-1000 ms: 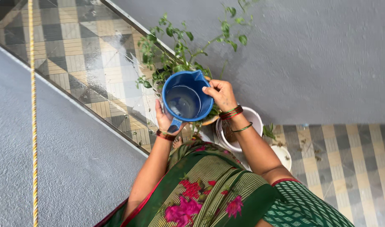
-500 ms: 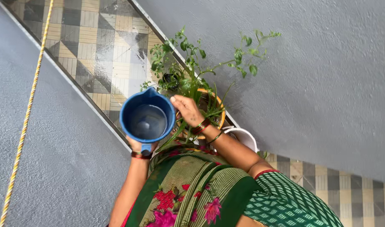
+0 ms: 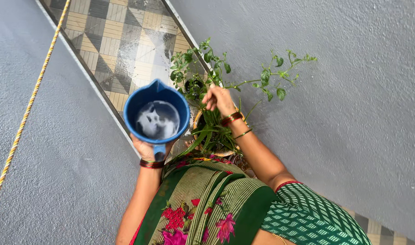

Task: The person waters a potted plant using a blue plastic jug. They scoop water from a white bucket on the floor and pour it onto the soil of the plant, repeating the process several times to ensure the plant is adequately watered.

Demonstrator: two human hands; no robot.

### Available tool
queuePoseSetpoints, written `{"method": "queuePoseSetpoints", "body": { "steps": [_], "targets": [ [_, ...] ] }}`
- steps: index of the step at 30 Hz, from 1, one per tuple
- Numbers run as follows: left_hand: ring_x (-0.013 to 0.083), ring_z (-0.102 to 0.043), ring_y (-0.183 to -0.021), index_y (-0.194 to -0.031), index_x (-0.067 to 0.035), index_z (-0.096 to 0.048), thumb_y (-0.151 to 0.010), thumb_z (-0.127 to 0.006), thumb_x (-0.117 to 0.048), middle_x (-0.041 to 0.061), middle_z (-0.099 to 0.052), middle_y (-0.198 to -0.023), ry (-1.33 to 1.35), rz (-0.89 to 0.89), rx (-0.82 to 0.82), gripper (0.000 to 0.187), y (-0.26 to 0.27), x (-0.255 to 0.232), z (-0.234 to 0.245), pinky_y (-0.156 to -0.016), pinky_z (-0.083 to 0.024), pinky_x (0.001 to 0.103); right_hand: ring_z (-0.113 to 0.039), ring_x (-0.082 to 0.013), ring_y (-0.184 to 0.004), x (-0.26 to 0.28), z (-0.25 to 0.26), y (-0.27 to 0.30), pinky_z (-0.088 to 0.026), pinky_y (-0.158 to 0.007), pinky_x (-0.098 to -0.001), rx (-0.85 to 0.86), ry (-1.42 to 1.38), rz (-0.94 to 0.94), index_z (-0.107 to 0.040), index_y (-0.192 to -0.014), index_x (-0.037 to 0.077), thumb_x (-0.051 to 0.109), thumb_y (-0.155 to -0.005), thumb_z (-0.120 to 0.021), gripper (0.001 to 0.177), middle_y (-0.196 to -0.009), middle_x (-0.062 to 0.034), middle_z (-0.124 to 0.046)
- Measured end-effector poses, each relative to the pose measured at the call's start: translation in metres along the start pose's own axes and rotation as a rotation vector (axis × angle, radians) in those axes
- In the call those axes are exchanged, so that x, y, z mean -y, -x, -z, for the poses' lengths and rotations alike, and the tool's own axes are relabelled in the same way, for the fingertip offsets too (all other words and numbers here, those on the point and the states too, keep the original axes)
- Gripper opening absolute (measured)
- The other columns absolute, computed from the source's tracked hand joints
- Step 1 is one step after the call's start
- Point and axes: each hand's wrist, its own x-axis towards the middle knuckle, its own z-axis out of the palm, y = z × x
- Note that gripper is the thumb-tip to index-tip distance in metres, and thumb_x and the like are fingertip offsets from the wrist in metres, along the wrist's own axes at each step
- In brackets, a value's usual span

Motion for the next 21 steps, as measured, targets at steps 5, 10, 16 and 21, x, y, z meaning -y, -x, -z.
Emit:
{"method": "queuePoseSetpoints", "body": {
  "steps": [5,10,16,21],
  "targets": [
    [0.0303,-0.052,-0.134,-0.147,-0.014,-0.049,-0.092,-0.062,-0.062,0.008,-0.054,-0.148,-0.096,-0.085,-0.052,0.074,-0.027,0.021,-0.002,-0.116,-0.042,0.052,-0.051,-0.0119,-0.048,0.039,-0.007,-0.02,-0.04,-0.041,-0.0242,-0.071,-0.345,-0.031,-0.055,-0.076,0.011,0.035,-0.107,-0.045,0.04,-0.069,-0.0073,-0.063],
    [0.0332,-0.052,-0.135,-0.147,-0.011,-0.05,-0.088,-0.059,-0.066,0.012,-0.054,-0.148,0.018,0.083,0.008,0.082,-0.025,0.038,-0.04,-0.115,-0.041,0.052,-0.045,-0.0133,-0.051,0.019,0.004,-0.065,-0.041,-0.046,-0.0254,0.057,-0.768,-0.156,-0.048,-0.076,0.014,0.035,-0.106,-0.052,0.037,-0.068,-0.0037,-0.052],
    [0.0361,-0.055,-0.125,-0.142,-0.017,-0.051,-0.078,-0.054,-0.07,0.012,-0.059,-0.138,-0.064,0.181,-0.14,0.083,-0.018,0.042,-0.063,-0.103,-0.042,0.063,-0.051,-0.0173,-0.062,-0.021,0.018,-0.109,-0.048,-0.059,-0.0307,0.076,-0.797,-0.252,-0.044,-0.076,0.016,0.033,-0.106,-0.052,0.036,-0.068,-0.0015,-0.048],
    [0.0365,-0.061,-0.124,-0.14,-0.012,-0.053,-0.083,-0.061,-0.063,0.014,-0.062,-0.137,-0.092,0.093,-0.113,0.076,-0.022,0.048,-0.049,-0.105,-0.048,0.061,-0.051,-0.0169,-0.061,-0.024,0.01,-0.115,-0.048,-0.06,-0.0301,0.093,-0.815,-0.36,-0.044,-0.074,0.016,0.034,-0.105,-0.051,0.037,-0.067,-0.0005,-0.047]
  ]
}}
